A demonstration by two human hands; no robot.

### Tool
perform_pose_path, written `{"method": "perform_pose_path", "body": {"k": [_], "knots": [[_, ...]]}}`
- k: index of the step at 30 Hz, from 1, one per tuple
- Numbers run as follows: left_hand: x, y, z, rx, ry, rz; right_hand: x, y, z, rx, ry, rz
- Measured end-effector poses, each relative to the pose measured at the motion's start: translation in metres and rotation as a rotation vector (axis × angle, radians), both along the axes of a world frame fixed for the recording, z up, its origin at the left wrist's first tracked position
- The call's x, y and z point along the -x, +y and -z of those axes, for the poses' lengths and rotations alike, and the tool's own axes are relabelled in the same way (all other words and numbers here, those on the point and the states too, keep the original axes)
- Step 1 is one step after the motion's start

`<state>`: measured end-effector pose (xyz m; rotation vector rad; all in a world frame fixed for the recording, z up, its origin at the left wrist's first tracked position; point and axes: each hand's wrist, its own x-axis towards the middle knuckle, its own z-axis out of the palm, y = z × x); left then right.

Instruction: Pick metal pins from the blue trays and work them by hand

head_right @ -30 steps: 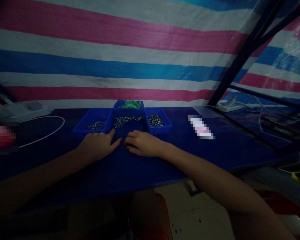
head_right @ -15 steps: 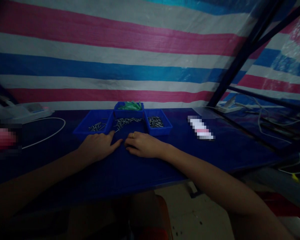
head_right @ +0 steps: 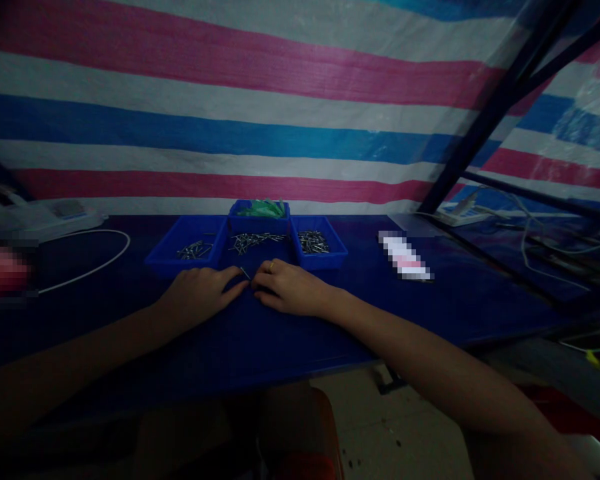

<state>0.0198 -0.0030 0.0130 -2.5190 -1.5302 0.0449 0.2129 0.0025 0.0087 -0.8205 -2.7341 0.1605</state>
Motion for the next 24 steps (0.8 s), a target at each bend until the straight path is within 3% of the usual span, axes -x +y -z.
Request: {"method": "perform_pose_path", "body": {"k": [8, 15, 24], "knots": [[0.009, 0.001, -0.001, -0.019, 0.043, -0.086, 0.002, 0.003, 0.003, -0.047, 0.022, 0.035], [0.004, 0.005, -0.002, -0.018, 0.041, -0.008, 0.01, 0.007, 0.006, -0.091, -0.071, 0.034], [0.003, 0.004, 0.003, -0.069, 0.049, -0.004, 0.003, 0.007, 0.005, -0.077, -0.015, 0.059]]}}
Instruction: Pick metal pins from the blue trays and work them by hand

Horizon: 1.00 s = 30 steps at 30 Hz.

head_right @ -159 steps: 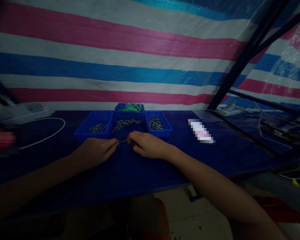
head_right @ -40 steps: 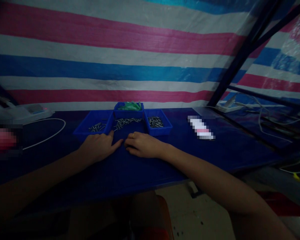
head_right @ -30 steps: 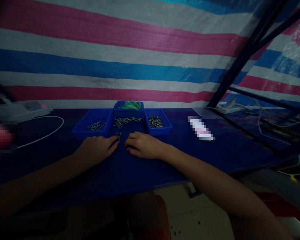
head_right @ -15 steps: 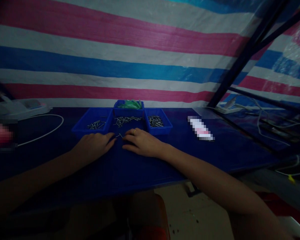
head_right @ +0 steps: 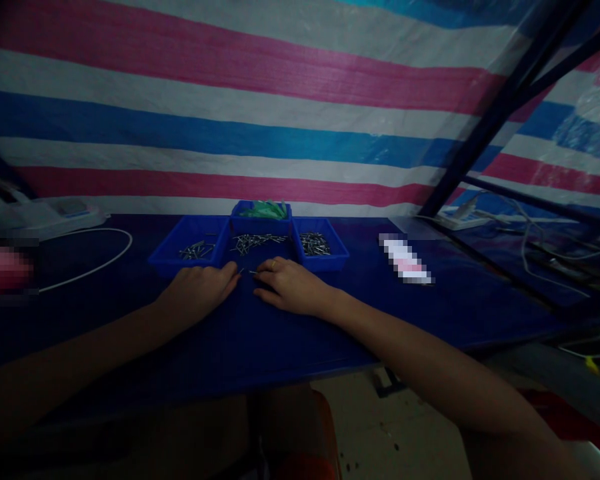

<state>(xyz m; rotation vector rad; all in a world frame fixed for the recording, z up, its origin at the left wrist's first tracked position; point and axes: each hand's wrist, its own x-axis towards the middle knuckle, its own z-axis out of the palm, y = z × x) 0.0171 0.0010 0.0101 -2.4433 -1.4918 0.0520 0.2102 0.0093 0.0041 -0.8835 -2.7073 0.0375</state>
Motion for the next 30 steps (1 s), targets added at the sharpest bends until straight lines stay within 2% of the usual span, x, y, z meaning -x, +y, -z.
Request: {"method": "perform_pose_path", "body": {"k": [5, 11, 18, 30], "knots": [[0.003, -0.002, -0.002, -0.01, 0.011, 0.041, -0.004, 0.002, 0.001, -0.006, 0.027, 0.048], [0.011, -0.012, -0.009, 0.155, 0.007, 0.045, -0.005, -0.001, 0.001, 0.026, 0.057, 0.029], [0.012, -0.02, -0.006, 0.132, -0.011, -0.081, -0.006, -0.005, 0.0, 0.042, 0.046, 0.0], [0.013, -0.019, -0.008, 0.134, -0.027, -0.099, -0.005, -0.006, -0.001, 0.033, 0.03, 0.006]]}}
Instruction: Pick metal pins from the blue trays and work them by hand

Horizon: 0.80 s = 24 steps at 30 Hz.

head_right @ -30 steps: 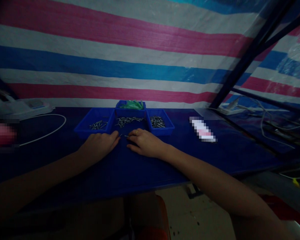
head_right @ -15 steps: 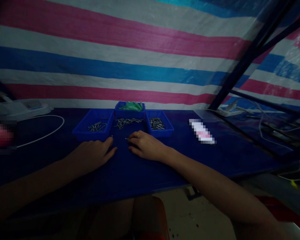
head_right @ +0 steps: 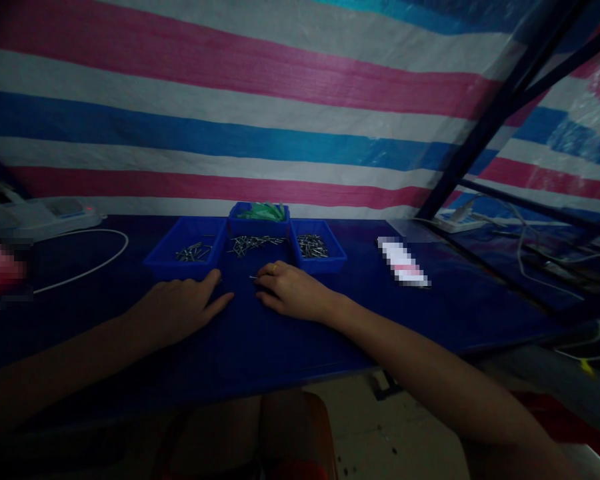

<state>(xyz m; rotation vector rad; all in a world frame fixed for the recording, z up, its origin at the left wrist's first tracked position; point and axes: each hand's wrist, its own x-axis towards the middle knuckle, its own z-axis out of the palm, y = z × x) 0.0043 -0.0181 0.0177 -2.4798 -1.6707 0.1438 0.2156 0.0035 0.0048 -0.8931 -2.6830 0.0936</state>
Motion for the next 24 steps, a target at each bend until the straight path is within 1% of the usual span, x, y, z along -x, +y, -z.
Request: {"method": "perform_pose_path", "body": {"k": [3, 9, 13, 17, 20, 24], "knots": [[0.0004, 0.0022, 0.0033, -0.005, -0.003, 0.012, 0.0001, 0.0005, 0.0002, -0.005, -0.012, 0.006], [0.0027, 0.0082, 0.0096, -0.091, 0.017, 0.066, 0.0001, 0.0013, 0.0005, -0.021, -0.009, -0.002], [0.0013, 0.0064, 0.0081, -0.087, 0.03, 0.113, -0.0004, 0.0014, 0.0014, -0.019, -0.005, -0.003], [-0.0008, 0.0035, 0.005, -0.109, 0.034, 0.089, -0.0013, 0.0016, 0.0021, -0.02, -0.001, -0.01], [-0.001, 0.0047, 0.0038, -0.114, -0.025, 0.12, -0.0012, 0.0008, 0.0012, -0.012, 0.012, -0.027], [0.0004, 0.0087, 0.0061, -0.131, -0.17, 0.244, 0.0011, -0.0021, -0.0017, -0.007, 0.032, -0.082]]}}
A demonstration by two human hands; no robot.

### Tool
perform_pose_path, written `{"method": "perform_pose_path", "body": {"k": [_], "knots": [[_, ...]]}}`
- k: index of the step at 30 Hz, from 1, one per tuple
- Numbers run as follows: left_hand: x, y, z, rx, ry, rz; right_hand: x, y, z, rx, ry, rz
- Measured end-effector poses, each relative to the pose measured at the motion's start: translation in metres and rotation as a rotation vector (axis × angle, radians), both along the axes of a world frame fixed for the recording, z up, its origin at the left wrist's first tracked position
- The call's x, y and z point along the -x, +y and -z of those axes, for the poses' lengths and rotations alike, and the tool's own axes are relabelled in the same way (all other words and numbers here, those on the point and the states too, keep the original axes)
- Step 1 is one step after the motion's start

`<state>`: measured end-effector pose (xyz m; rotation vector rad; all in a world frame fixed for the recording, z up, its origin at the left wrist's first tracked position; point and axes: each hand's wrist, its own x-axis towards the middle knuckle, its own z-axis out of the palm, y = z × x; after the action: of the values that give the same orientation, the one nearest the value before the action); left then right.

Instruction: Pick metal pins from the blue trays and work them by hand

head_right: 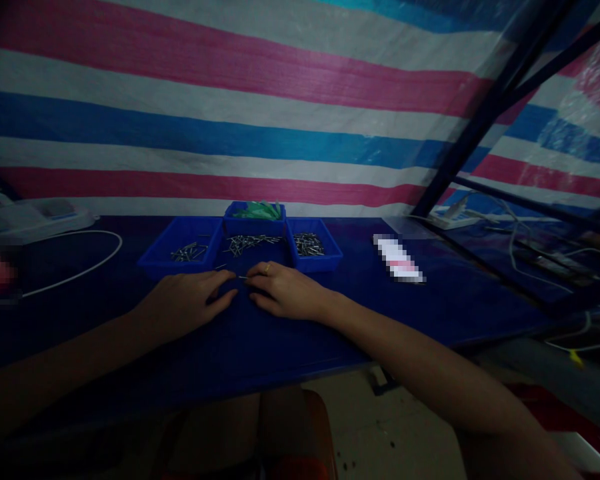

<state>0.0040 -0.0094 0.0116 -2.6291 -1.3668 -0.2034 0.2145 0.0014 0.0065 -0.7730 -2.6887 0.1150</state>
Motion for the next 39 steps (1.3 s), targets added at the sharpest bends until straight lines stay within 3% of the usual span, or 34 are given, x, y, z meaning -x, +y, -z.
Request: {"method": "perform_pose_path", "body": {"k": [7, 18, 28, 39], "knots": [[0.003, 0.006, 0.005, 0.006, -0.046, 0.157, 0.002, -0.004, -0.004, 0.004, -0.013, -0.098], [0.002, 0.009, 0.006, 0.068, -0.063, 0.148, 0.002, -0.002, -0.001, 0.045, -0.015, -0.119], [-0.001, -0.012, 0.01, -0.005, -0.047, 0.117, 0.004, -0.004, -0.005, 0.047, -0.041, -0.106], [0.002, -0.011, 0.028, -0.034, -0.076, 0.136, 0.003, -0.004, -0.004, 0.041, -0.048, -0.105]]}}
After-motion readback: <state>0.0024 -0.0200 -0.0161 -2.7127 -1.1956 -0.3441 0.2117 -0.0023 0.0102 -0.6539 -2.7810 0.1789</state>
